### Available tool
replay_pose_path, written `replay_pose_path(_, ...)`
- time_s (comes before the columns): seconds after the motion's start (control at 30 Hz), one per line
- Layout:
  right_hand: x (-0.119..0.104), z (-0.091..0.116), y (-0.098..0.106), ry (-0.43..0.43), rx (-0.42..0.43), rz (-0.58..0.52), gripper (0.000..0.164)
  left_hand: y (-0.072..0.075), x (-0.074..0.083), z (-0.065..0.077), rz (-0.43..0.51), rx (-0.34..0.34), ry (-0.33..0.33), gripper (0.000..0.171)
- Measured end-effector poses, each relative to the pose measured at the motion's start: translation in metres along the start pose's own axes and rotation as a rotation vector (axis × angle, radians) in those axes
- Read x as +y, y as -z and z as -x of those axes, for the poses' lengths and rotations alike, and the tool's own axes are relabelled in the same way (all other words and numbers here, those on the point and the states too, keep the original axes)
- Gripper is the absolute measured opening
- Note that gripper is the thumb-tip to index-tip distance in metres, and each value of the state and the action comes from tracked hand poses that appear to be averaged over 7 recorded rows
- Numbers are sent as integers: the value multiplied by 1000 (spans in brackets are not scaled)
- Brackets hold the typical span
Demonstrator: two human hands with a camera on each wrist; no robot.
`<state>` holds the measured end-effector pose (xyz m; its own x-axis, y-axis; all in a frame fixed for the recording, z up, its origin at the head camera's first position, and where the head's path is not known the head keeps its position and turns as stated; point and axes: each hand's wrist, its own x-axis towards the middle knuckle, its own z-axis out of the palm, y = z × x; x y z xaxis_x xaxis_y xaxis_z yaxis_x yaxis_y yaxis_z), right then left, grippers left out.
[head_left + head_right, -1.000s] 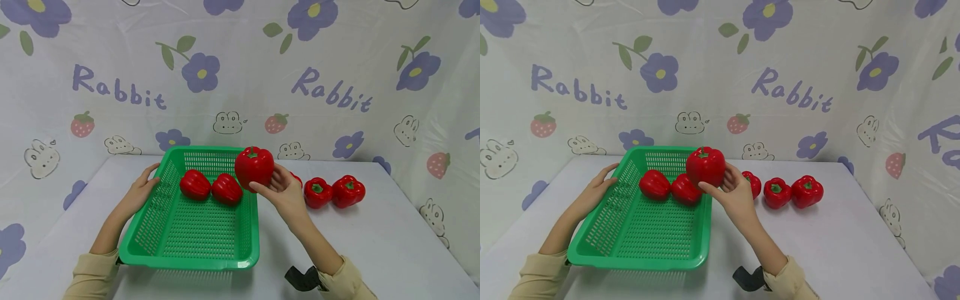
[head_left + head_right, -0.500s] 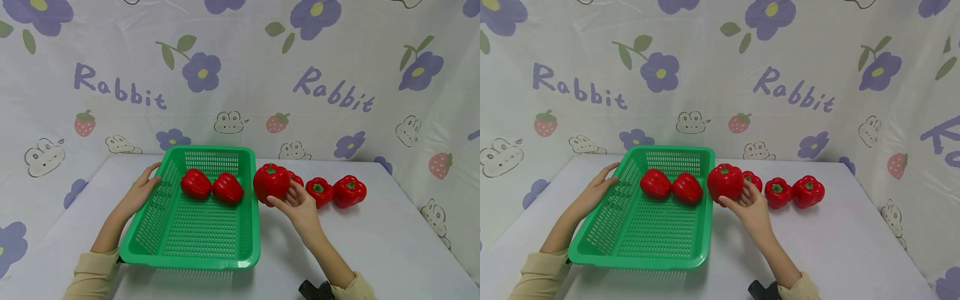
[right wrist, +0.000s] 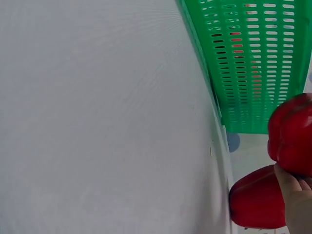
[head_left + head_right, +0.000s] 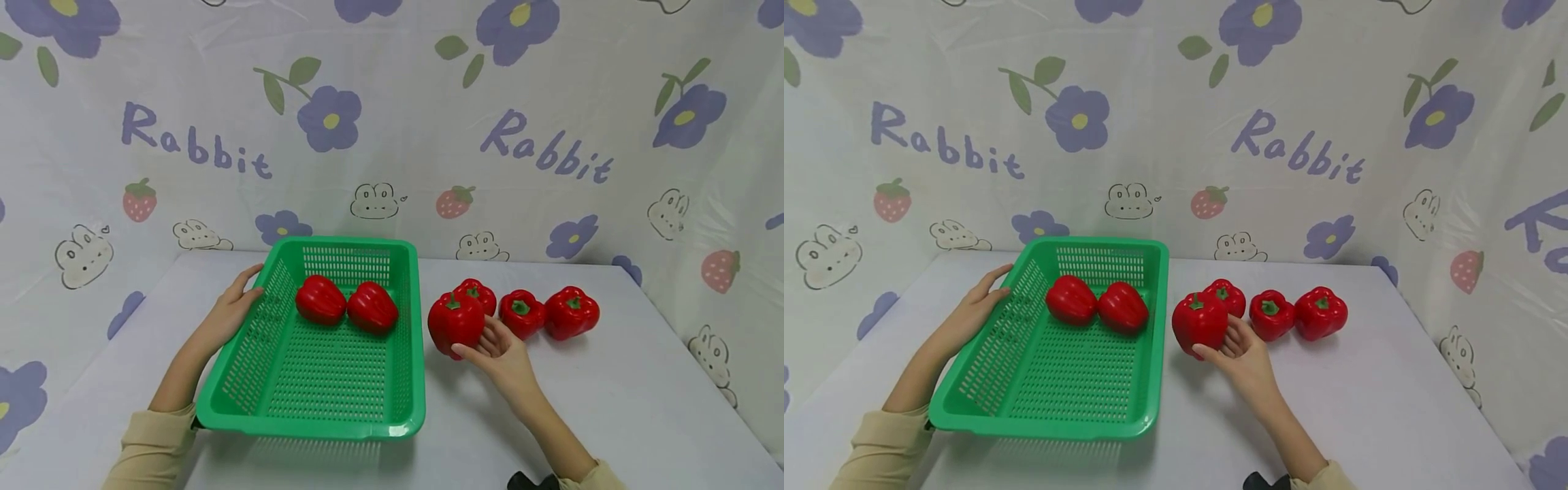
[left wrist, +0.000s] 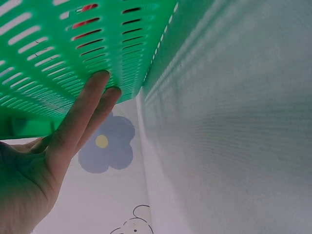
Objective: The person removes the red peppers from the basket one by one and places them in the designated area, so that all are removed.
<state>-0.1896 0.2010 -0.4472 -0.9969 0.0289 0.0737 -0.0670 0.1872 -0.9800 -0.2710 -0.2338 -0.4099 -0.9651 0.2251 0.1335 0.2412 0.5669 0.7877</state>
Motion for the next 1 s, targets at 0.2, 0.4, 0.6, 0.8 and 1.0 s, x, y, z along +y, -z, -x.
replay_pose_path(0.2, 10, -1, 10, -38, -43, 45, 77, -1, -2, 0, 11, -2, -5, 58)
replay_pose_path(0.4, 16, -1, 17, -59, -106, 80, 83, -1, -4, -1, 20, -3, -6, 58)
replay_pose_path(0.6, 21, -3, 21, -63, -155, 84, 83, -1, -4, -2, 12, -1, -10, 58)
replay_pose_path(0.8, 26, -5, 27, -65, -190, 81, 79, 0, -2, -1, -4, 7, -9, 58)
replay_pose_path(1.0, 28, -7, 32, -49, -221, 90, 77, 0, -1, 0, 4, 5, -5, 58)
